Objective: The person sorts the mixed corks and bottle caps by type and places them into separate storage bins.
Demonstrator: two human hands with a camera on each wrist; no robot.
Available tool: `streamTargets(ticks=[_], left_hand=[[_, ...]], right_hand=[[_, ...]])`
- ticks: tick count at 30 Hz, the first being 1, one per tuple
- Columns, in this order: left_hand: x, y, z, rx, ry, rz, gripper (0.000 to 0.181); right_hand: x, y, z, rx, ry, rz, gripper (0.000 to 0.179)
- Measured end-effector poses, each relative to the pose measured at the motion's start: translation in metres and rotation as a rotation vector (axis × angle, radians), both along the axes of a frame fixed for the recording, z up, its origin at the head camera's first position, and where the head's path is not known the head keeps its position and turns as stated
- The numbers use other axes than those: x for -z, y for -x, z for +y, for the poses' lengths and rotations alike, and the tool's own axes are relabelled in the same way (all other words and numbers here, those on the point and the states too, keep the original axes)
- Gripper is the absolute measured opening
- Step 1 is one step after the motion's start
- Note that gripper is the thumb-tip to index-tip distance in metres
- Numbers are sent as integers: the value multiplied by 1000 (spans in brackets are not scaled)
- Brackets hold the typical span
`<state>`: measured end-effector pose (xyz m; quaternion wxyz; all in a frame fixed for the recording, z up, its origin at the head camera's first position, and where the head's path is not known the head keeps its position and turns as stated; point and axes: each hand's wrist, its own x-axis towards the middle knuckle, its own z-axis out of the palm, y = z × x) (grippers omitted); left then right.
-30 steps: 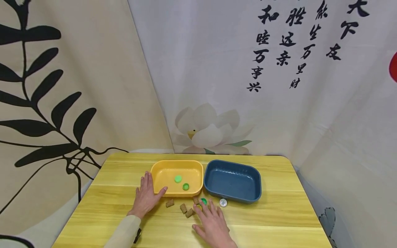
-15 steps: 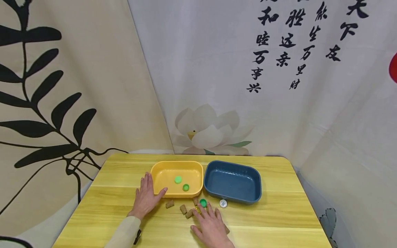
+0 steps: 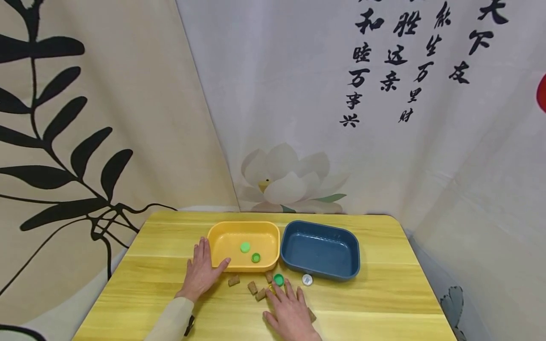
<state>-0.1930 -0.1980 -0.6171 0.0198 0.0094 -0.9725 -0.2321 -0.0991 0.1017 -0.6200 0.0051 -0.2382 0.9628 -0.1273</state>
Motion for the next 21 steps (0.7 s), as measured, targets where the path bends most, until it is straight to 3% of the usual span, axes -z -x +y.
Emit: streamTargets(ticks=[8,21], left_hand=[[-3,0,-1,3,3,-17,119],[-3,0,0,7,6,-17,118]], right_hand=[[-3,-7,4,-7,-14,-20,54],[-5,-18,18,-52,-25,79,38]])
